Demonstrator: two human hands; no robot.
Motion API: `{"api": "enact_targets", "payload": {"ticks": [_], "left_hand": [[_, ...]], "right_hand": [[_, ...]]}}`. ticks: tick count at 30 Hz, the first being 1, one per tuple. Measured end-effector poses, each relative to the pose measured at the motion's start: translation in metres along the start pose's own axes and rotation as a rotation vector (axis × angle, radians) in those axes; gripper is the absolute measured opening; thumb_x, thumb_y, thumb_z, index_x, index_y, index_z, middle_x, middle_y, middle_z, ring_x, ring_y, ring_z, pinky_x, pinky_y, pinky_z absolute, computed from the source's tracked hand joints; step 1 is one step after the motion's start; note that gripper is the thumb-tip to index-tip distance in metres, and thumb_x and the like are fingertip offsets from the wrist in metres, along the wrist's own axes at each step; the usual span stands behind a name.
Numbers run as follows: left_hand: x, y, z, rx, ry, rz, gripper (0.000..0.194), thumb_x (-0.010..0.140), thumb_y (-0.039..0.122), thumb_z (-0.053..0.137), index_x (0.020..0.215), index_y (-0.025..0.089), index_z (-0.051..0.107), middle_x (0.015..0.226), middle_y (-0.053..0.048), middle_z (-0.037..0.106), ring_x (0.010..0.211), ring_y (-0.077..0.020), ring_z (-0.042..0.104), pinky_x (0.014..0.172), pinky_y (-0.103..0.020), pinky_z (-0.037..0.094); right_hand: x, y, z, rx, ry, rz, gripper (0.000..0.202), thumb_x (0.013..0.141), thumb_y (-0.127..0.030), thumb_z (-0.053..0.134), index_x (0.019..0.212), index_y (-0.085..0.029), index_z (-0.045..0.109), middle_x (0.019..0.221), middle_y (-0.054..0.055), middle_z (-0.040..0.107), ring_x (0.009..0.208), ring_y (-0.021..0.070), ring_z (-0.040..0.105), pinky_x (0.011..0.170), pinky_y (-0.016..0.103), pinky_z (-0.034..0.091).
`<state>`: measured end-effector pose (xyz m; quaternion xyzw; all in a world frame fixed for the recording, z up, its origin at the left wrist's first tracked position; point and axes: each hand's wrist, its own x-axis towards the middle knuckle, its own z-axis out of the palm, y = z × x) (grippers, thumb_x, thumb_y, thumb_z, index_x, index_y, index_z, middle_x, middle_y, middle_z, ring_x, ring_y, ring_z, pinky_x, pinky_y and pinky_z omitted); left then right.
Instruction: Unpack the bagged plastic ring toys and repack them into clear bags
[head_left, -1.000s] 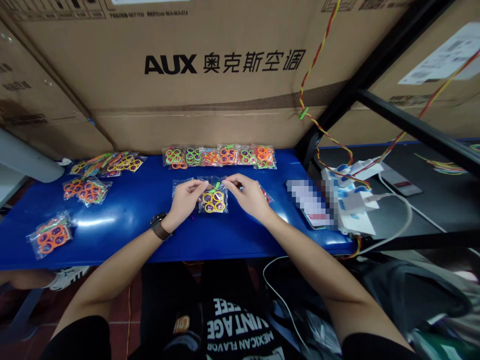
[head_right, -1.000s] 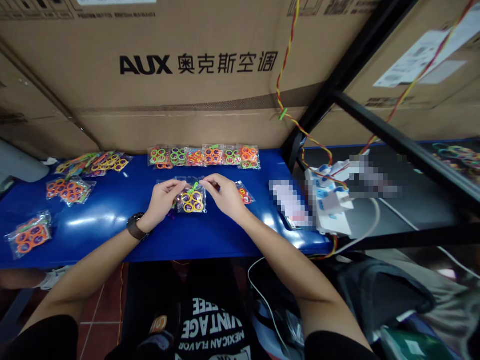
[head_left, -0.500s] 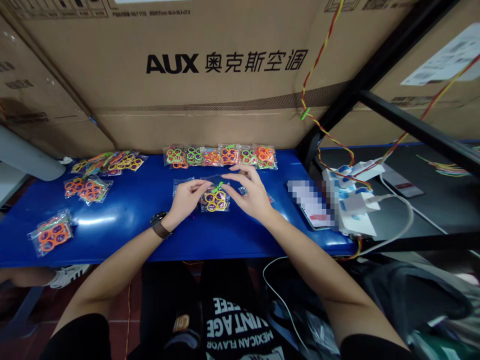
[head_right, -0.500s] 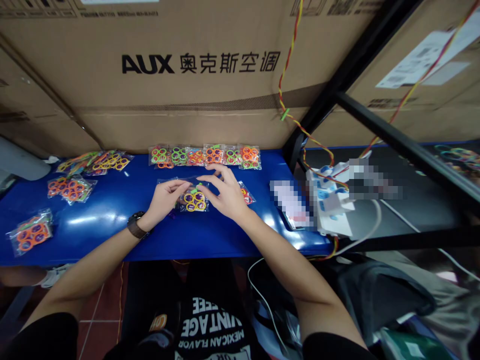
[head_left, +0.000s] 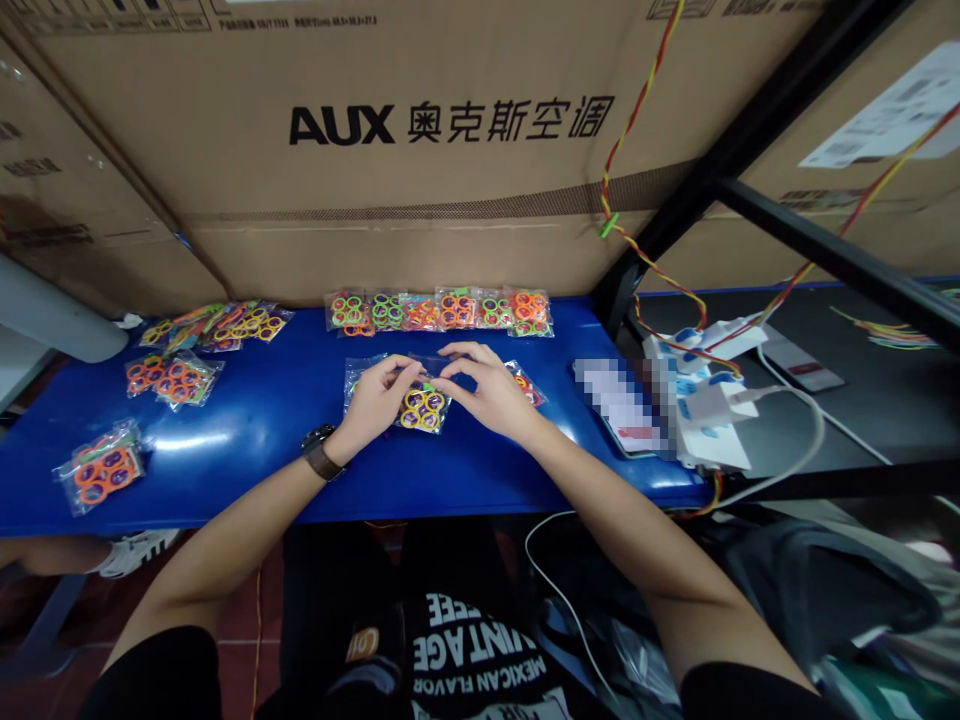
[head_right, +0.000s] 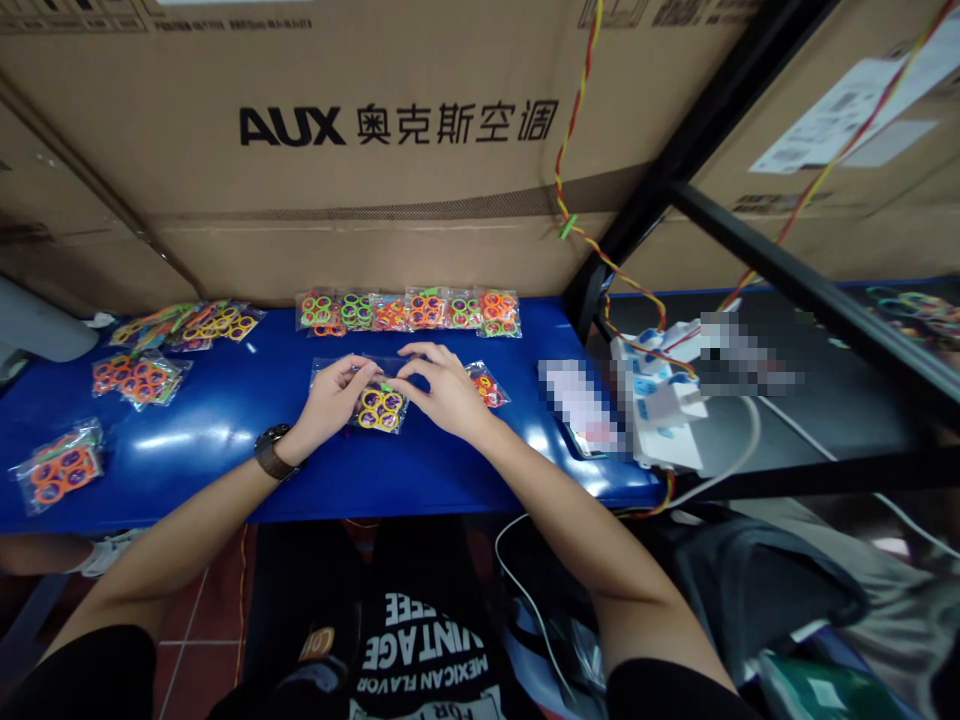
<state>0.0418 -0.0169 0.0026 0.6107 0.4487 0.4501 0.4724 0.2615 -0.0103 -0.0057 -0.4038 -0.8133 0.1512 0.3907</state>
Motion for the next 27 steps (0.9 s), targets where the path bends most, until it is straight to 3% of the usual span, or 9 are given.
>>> {"api": "enact_targets", "payload": {"ticks": [3, 8, 12, 18, 21, 27], "left_hand": [[-0.001, -0.001, 0.0, -0.058, -0.038, -0.056, 0.037, 0.095, 0.053, 0.073, 0.112, 0.02, 0.068, 0.092, -0.008, 0.081, 0.071, -0.0165, 0.073, 0.061, -0.026, 0.054], [0.002, -0.009, 0.001, -0.21, -0.143, -0.125, 0.061, 0.08, 0.039, 0.091, 0.13, 0.02, 0.062, 0.106, -0.01, 0.08, 0.094, -0.023, 0.079, 0.078, -0.034, 0.064], [0.004, -0.013, 0.002, -0.206, -0.17, -0.207, 0.057, 0.077, 0.035, 0.092, 0.125, 0.019, 0.066, 0.102, -0.009, 0.08, 0.089, -0.0228, 0.079, 0.074, -0.037, 0.067], [0.003, -0.01, 0.0, -0.176, -0.167, -0.173, 0.055, 0.077, 0.034, 0.092, 0.125, 0.019, 0.068, 0.103, -0.009, 0.081, 0.09, -0.0222, 0.079, 0.078, -0.037, 0.066], [0.003, -0.009, -0.001, -0.167, -0.175, -0.152, 0.053, 0.08, 0.039, 0.09, 0.125, 0.019, 0.069, 0.101, -0.009, 0.081, 0.089, -0.0216, 0.079, 0.079, -0.034, 0.063], [0.002, -0.009, -0.002, -0.11, -0.131, -0.135, 0.041, 0.091, 0.052, 0.078, 0.116, 0.02, 0.076, 0.093, -0.008, 0.08, 0.076, -0.0195, 0.074, 0.063, -0.028, 0.056]], "right_hand": [[0.001, 0.002, 0.0, 0.02, 0.042, 0.02, 0.013, 0.102, -0.04, 0.069, 0.097, -0.029, 0.075, 0.127, 0.007, 0.072, 0.116, 0.0287, 0.068, 0.107, 0.054, 0.052], [0.002, 0.001, -0.003, 0.014, 0.169, 0.055, 0.016, 0.102, -0.041, 0.068, 0.097, -0.028, 0.076, 0.121, 0.009, 0.073, 0.114, 0.029, 0.068, 0.103, 0.052, 0.053], [0.002, 0.001, -0.004, -0.002, 0.191, 0.032, 0.017, 0.102, -0.041, 0.068, 0.097, -0.027, 0.078, 0.119, 0.009, 0.074, 0.112, 0.0284, 0.069, 0.102, 0.051, 0.052], [0.003, 0.001, -0.005, -0.025, 0.189, 0.03, 0.018, 0.102, -0.042, 0.068, 0.096, -0.029, 0.079, 0.117, 0.008, 0.075, 0.111, 0.0291, 0.069, 0.1, 0.052, 0.051], [0.003, 0.0, -0.005, -0.026, 0.177, 0.023, 0.018, 0.102, -0.042, 0.068, 0.095, -0.028, 0.078, 0.116, 0.008, 0.075, 0.11, 0.0287, 0.069, 0.1, 0.051, 0.051], [0.002, -0.003, -0.004, 0.009, 0.112, 0.027, 0.018, 0.104, -0.04, 0.065, 0.096, -0.028, 0.075, 0.121, 0.009, 0.073, 0.113, 0.0286, 0.068, 0.104, 0.052, 0.051]]}}
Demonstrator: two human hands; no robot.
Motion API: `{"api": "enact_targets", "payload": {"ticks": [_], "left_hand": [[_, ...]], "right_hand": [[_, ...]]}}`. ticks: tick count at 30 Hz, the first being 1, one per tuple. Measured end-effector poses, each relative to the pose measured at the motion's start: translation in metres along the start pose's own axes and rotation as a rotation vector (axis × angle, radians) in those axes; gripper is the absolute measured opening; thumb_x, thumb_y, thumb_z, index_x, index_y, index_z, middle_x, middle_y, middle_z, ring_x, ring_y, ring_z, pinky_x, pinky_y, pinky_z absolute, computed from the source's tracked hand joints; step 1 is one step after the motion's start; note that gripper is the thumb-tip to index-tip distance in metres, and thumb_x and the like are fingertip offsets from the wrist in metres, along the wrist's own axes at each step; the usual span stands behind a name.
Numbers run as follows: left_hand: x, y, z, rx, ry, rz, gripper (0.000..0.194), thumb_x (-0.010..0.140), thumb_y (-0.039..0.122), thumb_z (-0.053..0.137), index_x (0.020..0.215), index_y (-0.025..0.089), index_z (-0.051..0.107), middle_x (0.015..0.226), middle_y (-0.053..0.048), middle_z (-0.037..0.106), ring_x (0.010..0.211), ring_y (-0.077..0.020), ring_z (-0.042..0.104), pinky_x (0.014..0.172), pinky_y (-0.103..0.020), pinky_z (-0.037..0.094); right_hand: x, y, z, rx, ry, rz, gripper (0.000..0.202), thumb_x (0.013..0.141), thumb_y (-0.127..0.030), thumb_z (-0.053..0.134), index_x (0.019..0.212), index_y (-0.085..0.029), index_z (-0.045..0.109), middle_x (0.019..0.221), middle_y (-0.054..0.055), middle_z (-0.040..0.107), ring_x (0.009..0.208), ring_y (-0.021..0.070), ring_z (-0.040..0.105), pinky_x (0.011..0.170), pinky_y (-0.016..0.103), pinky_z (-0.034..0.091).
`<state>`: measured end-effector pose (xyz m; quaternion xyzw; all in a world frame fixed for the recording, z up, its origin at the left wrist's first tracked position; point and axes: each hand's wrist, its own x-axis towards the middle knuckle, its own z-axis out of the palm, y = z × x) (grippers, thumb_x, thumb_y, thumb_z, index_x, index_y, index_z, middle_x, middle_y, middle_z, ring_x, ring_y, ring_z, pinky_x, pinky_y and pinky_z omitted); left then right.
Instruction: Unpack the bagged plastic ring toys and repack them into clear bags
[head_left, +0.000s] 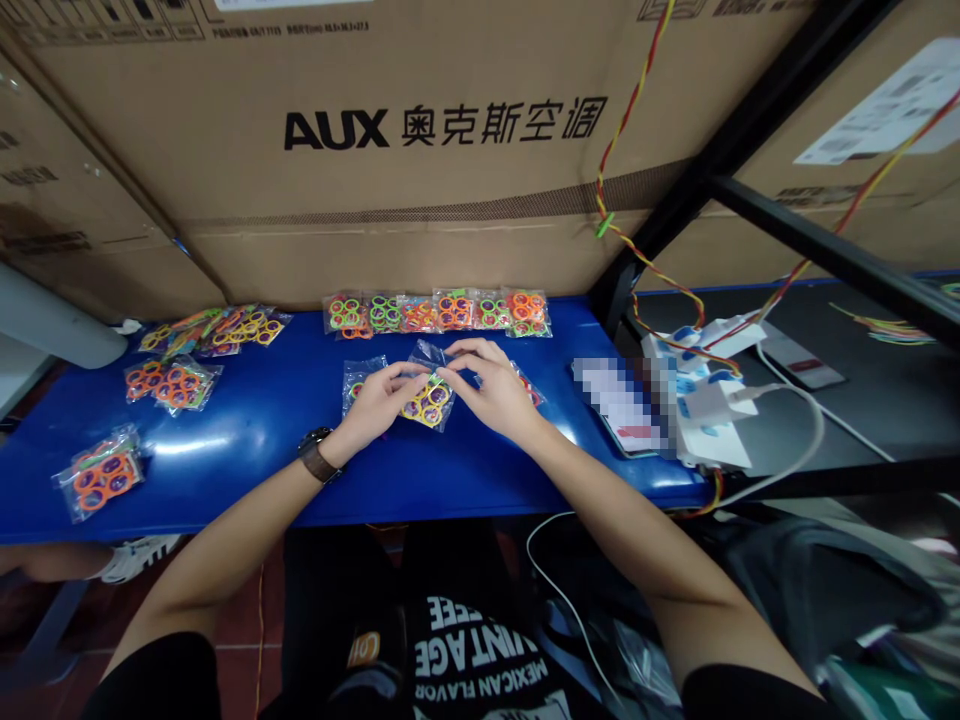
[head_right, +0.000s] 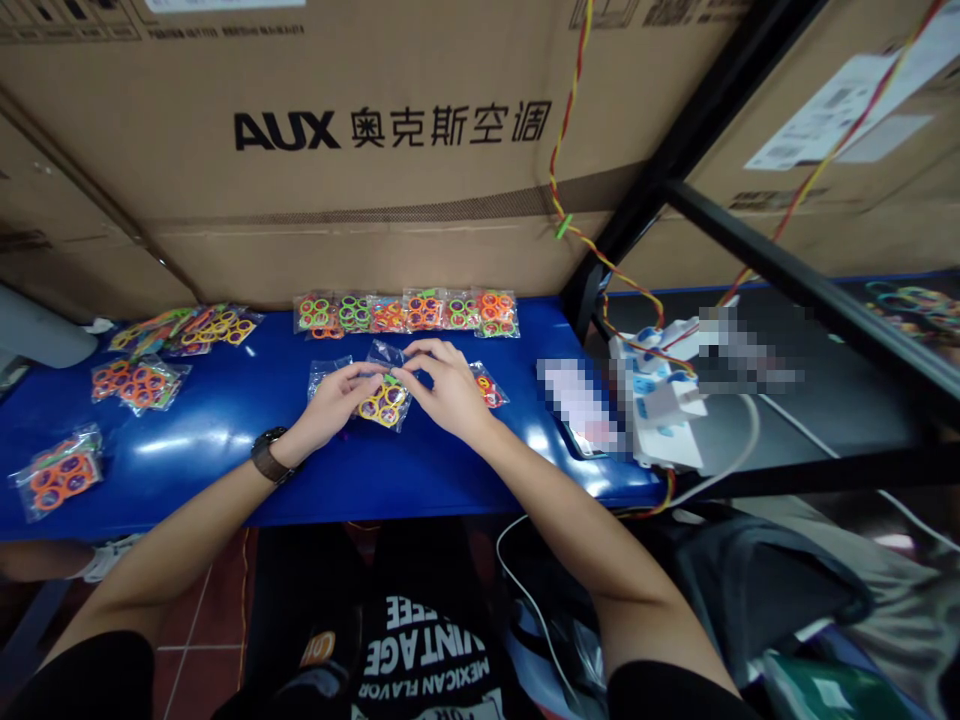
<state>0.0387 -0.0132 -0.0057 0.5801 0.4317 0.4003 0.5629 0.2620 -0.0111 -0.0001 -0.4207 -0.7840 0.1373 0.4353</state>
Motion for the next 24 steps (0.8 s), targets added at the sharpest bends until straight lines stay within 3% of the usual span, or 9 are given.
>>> {"api": "enact_targets", "payload": {"ticks": [7, 11, 18, 21, 24], "left_hand": [[-0.001, 0.003, 0.002, 0.01, 0.135, 0.043, 0.037, 0.089, 0.056, 0.079, 0.098, 0.021, 0.078, 0.09, -0.005, 0.081, 0.074, -0.0183, 0.073, 0.064, -0.028, 0.056], [-0.003, 0.007, 0.004, 0.027, 0.164, 0.046, 0.042, 0.087, 0.061, 0.078, 0.097, 0.021, 0.078, 0.088, -0.006, 0.082, 0.076, -0.0211, 0.075, 0.06, -0.028, 0.056], [-0.004, 0.008, 0.005, -0.011, 0.204, 0.075, 0.046, 0.083, 0.064, 0.08, 0.096, 0.02, 0.074, 0.09, -0.007, 0.083, 0.084, -0.0255, 0.08, 0.073, -0.035, 0.064], [-0.004, 0.007, 0.004, -0.01, 0.235, 0.073, 0.045, 0.087, 0.063, 0.078, 0.1, 0.02, 0.073, 0.092, -0.008, 0.083, 0.085, -0.0251, 0.08, 0.073, -0.035, 0.065], [-0.003, 0.006, 0.003, -0.003, 0.267, 0.083, 0.042, 0.09, 0.061, 0.076, 0.101, 0.021, 0.073, 0.093, -0.008, 0.083, 0.084, -0.0242, 0.081, 0.071, -0.034, 0.064]], "right_hand": [[-0.002, -0.003, 0.004, 0.0, -0.072, -0.032, 0.016, 0.103, -0.041, 0.066, 0.097, -0.028, 0.075, 0.124, 0.008, 0.072, 0.112, 0.0277, 0.068, 0.103, 0.051, 0.051], [-0.003, -0.001, 0.004, -0.044, -0.043, -0.017, 0.019, 0.102, -0.044, 0.067, 0.096, -0.028, 0.076, 0.123, 0.008, 0.072, 0.113, 0.029, 0.068, 0.104, 0.053, 0.051], [-0.002, -0.008, -0.001, 0.044, 0.012, -0.004, 0.016, 0.103, -0.042, 0.066, 0.101, -0.029, 0.076, 0.124, 0.009, 0.07, 0.118, 0.0296, 0.067, 0.107, 0.054, 0.052], [-0.001, -0.012, -0.004, 0.158, 0.089, 0.063, 0.017, 0.103, -0.043, 0.066, 0.112, -0.029, 0.072, 0.124, 0.009, 0.07, 0.117, 0.0273, 0.068, 0.107, 0.051, 0.053], [0.0, -0.006, -0.001, 0.315, 0.092, 0.197, 0.034, 0.098, -0.049, 0.071, 0.124, -0.028, 0.065, 0.117, 0.008, 0.073, 0.104, 0.0246, 0.071, 0.1, 0.047, 0.057]]}}
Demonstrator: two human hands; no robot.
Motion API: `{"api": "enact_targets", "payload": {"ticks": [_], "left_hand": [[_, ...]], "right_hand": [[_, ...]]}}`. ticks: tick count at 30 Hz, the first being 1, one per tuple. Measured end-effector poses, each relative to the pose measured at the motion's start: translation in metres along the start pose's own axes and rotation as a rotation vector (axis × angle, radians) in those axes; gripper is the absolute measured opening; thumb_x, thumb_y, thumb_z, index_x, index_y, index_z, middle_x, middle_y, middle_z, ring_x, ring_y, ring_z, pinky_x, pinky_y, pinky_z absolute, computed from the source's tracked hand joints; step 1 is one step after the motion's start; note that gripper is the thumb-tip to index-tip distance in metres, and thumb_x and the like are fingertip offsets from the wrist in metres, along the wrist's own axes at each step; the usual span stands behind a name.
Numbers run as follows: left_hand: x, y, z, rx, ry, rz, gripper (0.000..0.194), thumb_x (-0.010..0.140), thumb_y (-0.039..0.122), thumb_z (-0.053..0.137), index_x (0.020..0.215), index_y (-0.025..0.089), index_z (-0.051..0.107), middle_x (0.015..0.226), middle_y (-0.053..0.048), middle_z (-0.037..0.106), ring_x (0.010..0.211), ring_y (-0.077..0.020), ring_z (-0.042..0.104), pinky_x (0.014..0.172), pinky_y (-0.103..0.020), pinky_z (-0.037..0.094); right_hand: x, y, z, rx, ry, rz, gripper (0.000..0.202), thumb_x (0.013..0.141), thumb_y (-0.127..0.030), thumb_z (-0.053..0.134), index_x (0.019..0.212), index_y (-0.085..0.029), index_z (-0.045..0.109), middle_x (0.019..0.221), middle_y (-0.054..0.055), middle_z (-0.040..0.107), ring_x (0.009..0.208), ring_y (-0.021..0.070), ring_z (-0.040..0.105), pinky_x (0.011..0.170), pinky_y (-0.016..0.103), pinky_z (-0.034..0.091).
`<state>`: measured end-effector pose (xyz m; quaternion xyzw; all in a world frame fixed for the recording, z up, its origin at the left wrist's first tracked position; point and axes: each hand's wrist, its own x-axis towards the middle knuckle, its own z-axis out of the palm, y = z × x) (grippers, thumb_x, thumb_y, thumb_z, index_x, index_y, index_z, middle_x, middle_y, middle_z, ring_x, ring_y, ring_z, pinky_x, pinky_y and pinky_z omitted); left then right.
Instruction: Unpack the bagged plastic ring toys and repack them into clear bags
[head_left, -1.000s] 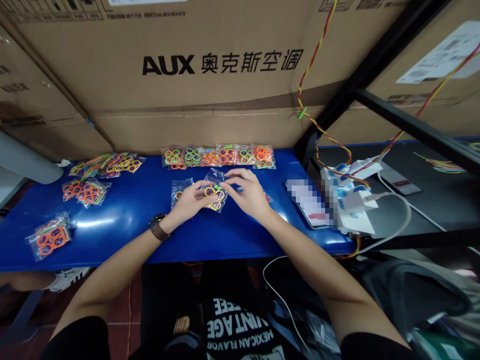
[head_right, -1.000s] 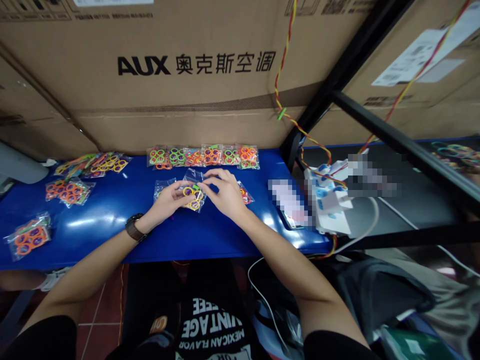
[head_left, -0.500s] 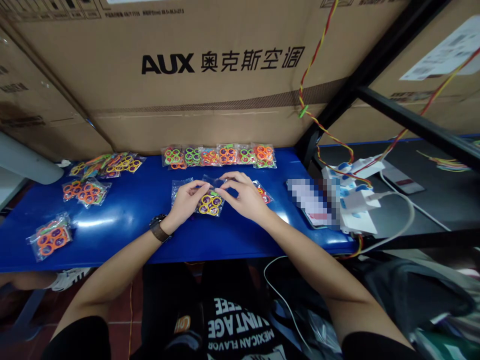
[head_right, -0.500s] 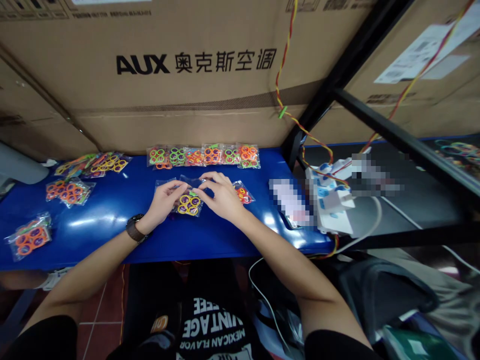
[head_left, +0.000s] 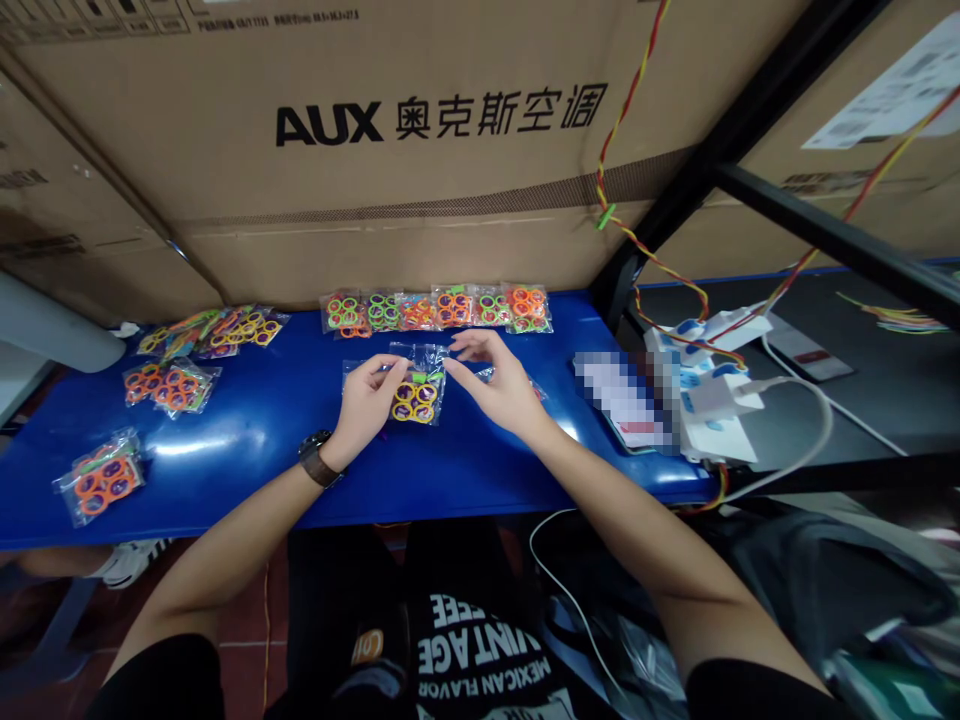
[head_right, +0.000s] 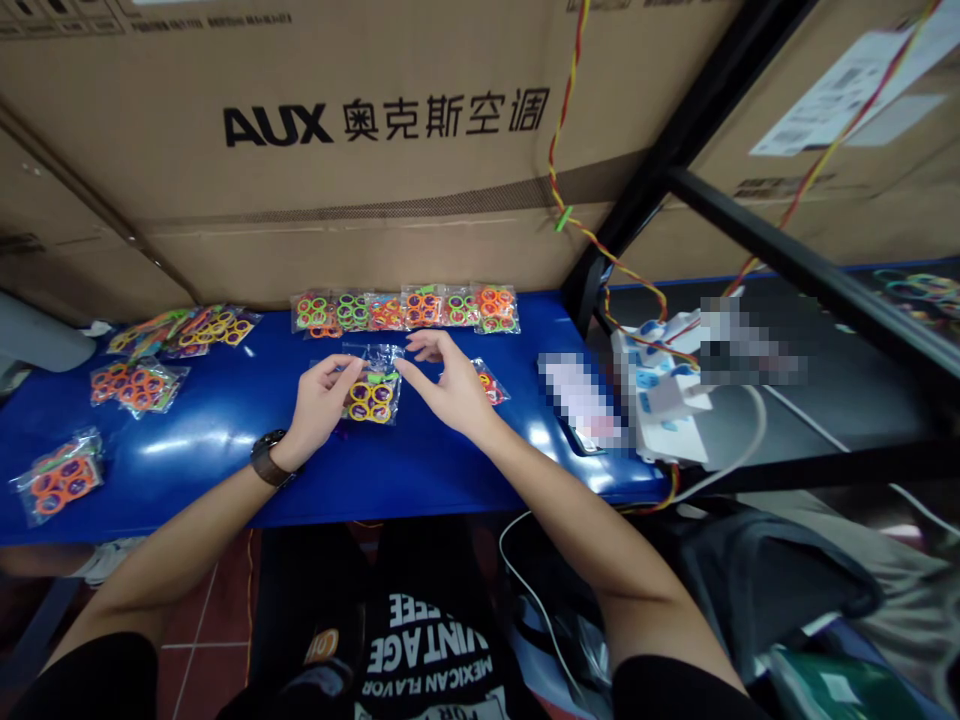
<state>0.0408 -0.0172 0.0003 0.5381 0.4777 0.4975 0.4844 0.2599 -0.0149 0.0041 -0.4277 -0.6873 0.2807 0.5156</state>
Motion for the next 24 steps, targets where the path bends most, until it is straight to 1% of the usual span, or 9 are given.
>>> {"api": "enact_targets", "payload": {"ticks": [2, 4, 6, 10, 15, 17, 20, 24], "left_hand": [[0.0, 0.0, 0.0, -0.01, 0.016, 0.0, 0.041, 0.089, 0.06, 0.077, 0.102, 0.021, 0.074, 0.093, -0.008, 0.083, 0.082, -0.0239, 0.08, 0.069, -0.034, 0.064], [0.0, 0.0, 0.0, -0.023, 0.023, -0.009, 0.042, 0.088, 0.061, 0.078, 0.102, 0.021, 0.074, 0.093, -0.008, 0.083, 0.08, -0.0237, 0.08, 0.069, -0.035, 0.064], [0.0, -0.001, 0.0, -0.032, 0.019, -0.017, 0.044, 0.087, 0.062, 0.078, 0.102, 0.021, 0.074, 0.094, -0.008, 0.083, 0.08, -0.0236, 0.08, 0.068, -0.034, 0.064], [0.0, -0.002, -0.001, -0.035, 0.003, -0.019, 0.044, 0.087, 0.061, 0.079, 0.103, 0.021, 0.076, 0.096, -0.008, 0.084, 0.083, -0.0237, 0.08, 0.069, -0.033, 0.064], [0.002, 0.002, -0.005, -0.067, 0.008, -0.067, 0.046, 0.085, 0.059, 0.083, 0.106, 0.018, 0.082, 0.108, -0.011, 0.084, 0.094, -0.026, 0.08, 0.071, -0.031, 0.064], [0.004, 0.004, -0.007, -0.077, -0.013, -0.098, 0.046, 0.085, 0.058, 0.083, 0.107, 0.018, 0.084, 0.112, -0.012, 0.083, 0.099, -0.0276, 0.08, 0.075, -0.033, 0.065], [0.006, 0.005, -0.01, -0.061, -0.049, -0.108, 0.043, 0.086, 0.056, 0.082, 0.106, 0.019, 0.085, 0.111, -0.012, 0.083, 0.1, -0.0282, 0.08, 0.077, -0.036, 0.066], [0.009, 0.005, -0.015, -0.035, -0.125, -0.093, 0.04, 0.092, 0.055, 0.077, 0.111, 0.02, 0.084, 0.113, -0.013, 0.083, 0.103, -0.028, 0.08, 0.075, -0.034, 0.067]], "right_hand": [[0.002, 0.008, 0.002, 0.099, -0.066, 0.084, 0.041, 0.094, -0.053, 0.074, 0.124, -0.028, 0.064, 0.109, 0.007, 0.076, 0.097, 0.0235, 0.073, 0.097, 0.046, 0.058], [0.003, 0.015, 0.005, 0.161, -0.13, 0.135, 0.038, 0.092, -0.056, 0.075, 0.116, -0.027, 0.067, 0.104, 0.006, 0.078, 0.095, 0.0232, 0.073, 0.095, 0.045, 0.059], [0.004, 0.018, 0.007, 0.178, -0.152, 0.161, 0.032, 0.093, -0.056, 0.074, 0.106, -0.027, 0.071, 0.101, 0.005, 0.079, 0.093, 0.0226, 0.073, 0.092, 0.045, 0.059], [0.005, 0.014, 0.007, 0.14, -0.12, 0.162, 0.029, 0.094, -0.055, 0.073, 0.095, -0.027, 0.074, 0.093, 0.002, 0.079, 0.086, 0.0205, 0.071, 0.087, 0.042, 0.058], [0.005, 0.013, 0.006, 0.146, -0.08, 0.165, 0.031, 0.094, -0.055, 0.072, 0.095, -0.025, 0.074, 0.091, 0.002, 0.078, 0.081, 0.019, 0.068, 0.082, 0.038, 0.056], [0.005, 0.014, 0.006, 0.144, -0.074, 0.162, 0.031, 0.095, -0.055, 0.071, 0.095, -0.024, 0.073, 0.09, 0.003, 0.077, 0.081, 0.0189, 0.068, 0.081, 0.038, 0.055], [0.004, 0.016, 0.006, 0.128, -0.06, 0.154, 0.029, 0.097, -0.054, 0.069, 0.095, -0.024, 0.071, 0.088, 0.002, 0.076, 0.08, 0.0189, 0.068, 0.079, 0.038, 0.054], [0.003, 0.017, 0.005, 0.104, -0.055, 0.137, 0.027, 0.099, -0.052, 0.067, 0.097, -0.025, 0.07, 0.089, 0.002, 0.075, 0.081, 0.0192, 0.068, 0.081, 0.038, 0.054]]}}
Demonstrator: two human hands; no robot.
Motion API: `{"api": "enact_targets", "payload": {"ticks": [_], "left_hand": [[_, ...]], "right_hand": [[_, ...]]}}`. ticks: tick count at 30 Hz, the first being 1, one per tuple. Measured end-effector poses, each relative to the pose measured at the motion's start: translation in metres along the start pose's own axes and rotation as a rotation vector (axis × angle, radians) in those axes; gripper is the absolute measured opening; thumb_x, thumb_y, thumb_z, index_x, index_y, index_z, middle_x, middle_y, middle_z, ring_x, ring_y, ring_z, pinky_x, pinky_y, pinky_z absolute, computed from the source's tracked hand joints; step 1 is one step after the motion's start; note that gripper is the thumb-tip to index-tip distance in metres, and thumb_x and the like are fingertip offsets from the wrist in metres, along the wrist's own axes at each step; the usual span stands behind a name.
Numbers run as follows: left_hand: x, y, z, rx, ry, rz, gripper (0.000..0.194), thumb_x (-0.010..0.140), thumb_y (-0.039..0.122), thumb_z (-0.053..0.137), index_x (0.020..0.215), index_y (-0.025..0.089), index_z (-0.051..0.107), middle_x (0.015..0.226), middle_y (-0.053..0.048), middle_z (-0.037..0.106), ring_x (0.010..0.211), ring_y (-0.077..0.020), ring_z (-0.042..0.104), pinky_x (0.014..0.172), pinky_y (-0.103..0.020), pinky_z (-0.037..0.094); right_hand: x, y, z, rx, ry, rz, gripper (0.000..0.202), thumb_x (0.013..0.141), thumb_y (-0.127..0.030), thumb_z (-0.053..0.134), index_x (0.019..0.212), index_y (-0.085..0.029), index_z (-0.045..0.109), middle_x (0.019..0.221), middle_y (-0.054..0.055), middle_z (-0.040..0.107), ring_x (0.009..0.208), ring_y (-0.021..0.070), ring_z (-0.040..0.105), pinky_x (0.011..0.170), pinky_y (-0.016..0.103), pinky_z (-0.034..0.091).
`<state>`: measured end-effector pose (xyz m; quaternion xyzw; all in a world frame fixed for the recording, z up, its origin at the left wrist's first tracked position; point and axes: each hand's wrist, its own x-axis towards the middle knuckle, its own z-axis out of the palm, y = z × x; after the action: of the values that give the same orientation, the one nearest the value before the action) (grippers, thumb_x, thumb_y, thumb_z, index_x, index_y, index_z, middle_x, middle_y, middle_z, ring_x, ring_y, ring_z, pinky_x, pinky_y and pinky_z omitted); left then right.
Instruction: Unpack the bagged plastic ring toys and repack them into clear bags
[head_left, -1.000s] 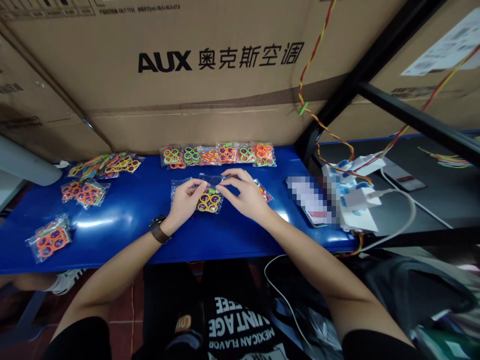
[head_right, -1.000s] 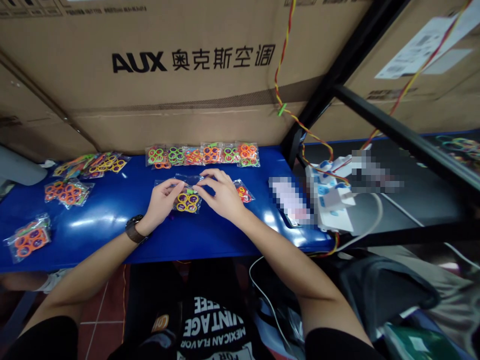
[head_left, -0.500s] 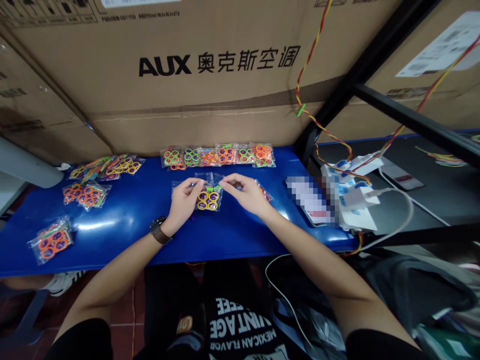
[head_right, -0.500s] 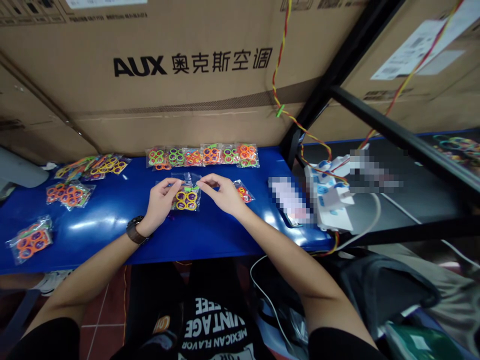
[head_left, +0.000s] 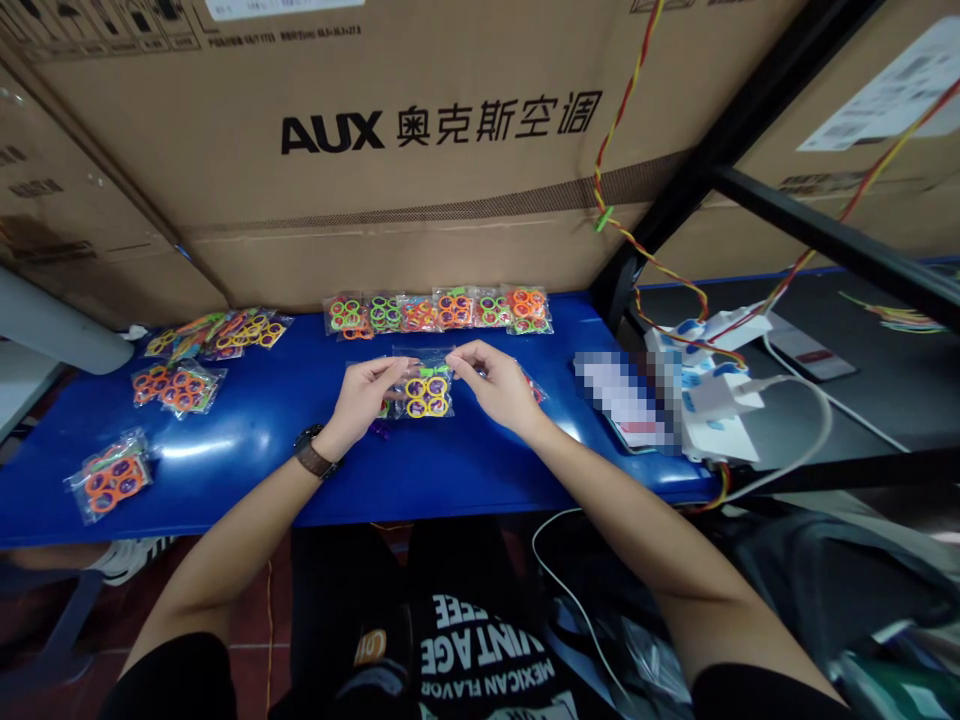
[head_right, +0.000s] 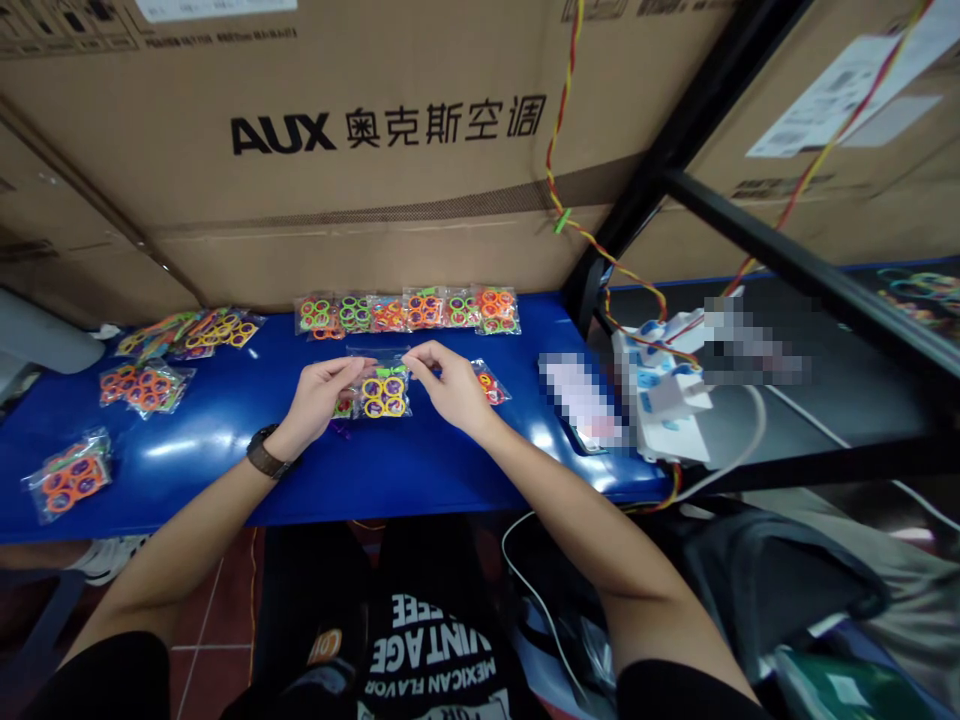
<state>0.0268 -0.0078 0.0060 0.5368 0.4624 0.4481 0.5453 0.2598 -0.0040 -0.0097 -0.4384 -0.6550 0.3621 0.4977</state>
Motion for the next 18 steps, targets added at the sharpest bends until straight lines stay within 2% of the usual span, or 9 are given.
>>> {"api": "enact_targets", "payload": {"ticks": [5, 9, 13, 18], "left_hand": [[0.0012, -0.0002, -0.0042, -0.034, -0.064, 0.012, 0.044, 0.091, 0.048, 0.079, 0.129, 0.024, 0.077, 0.118, -0.011, 0.082, 0.104, -0.0268, 0.081, 0.071, -0.03, 0.068], [0.0028, -0.0021, -0.0044, -0.06, -0.042, 0.018, 0.033, 0.091, 0.043, 0.079, 0.116, 0.022, 0.077, 0.117, -0.01, 0.082, 0.097, -0.0247, 0.082, 0.067, -0.027, 0.067], [0.0044, -0.005, -0.0041, -0.077, -0.002, 0.03, 0.026, 0.09, 0.041, 0.078, 0.105, 0.02, 0.073, 0.111, -0.01, 0.083, 0.093, -0.0234, 0.081, 0.064, -0.027, 0.066], [0.0024, -0.0028, -0.0031, -0.074, -0.022, 0.046, 0.026, 0.091, 0.042, 0.077, 0.105, 0.02, 0.071, 0.105, -0.009, 0.082, 0.1, -0.0252, 0.08, 0.066, -0.028, 0.067]], "right_hand": [[0.0009, -0.0041, -0.0011, 0.016, 0.004, -0.03, 0.025, 0.099, -0.048, 0.068, 0.11, -0.026, 0.074, 0.1, 0.004, 0.079, 0.091, 0.0215, 0.072, 0.089, 0.042, 0.057], [0.0, -0.0068, -0.0013, 0.002, 0.01, -0.061, 0.024, 0.101, -0.044, 0.067, 0.116, -0.028, 0.076, 0.107, 0.005, 0.08, 0.096, 0.0229, 0.074, 0.093, 0.044, 0.058], [-0.0011, -0.0068, -0.0022, 0.006, -0.021, -0.092, 0.023, 0.1, -0.043, 0.068, 0.116, -0.029, 0.076, 0.108, 0.004, 0.08, 0.095, 0.0221, 0.073, 0.09, 0.043, 0.058], [0.0005, -0.0044, -0.0044, -0.039, -0.018, -0.137, 0.016, 0.099, -0.039, 0.067, 0.103, -0.029, 0.079, 0.104, 0.003, 0.08, 0.094, 0.0223, 0.073, 0.088, 0.042, 0.058]]}}
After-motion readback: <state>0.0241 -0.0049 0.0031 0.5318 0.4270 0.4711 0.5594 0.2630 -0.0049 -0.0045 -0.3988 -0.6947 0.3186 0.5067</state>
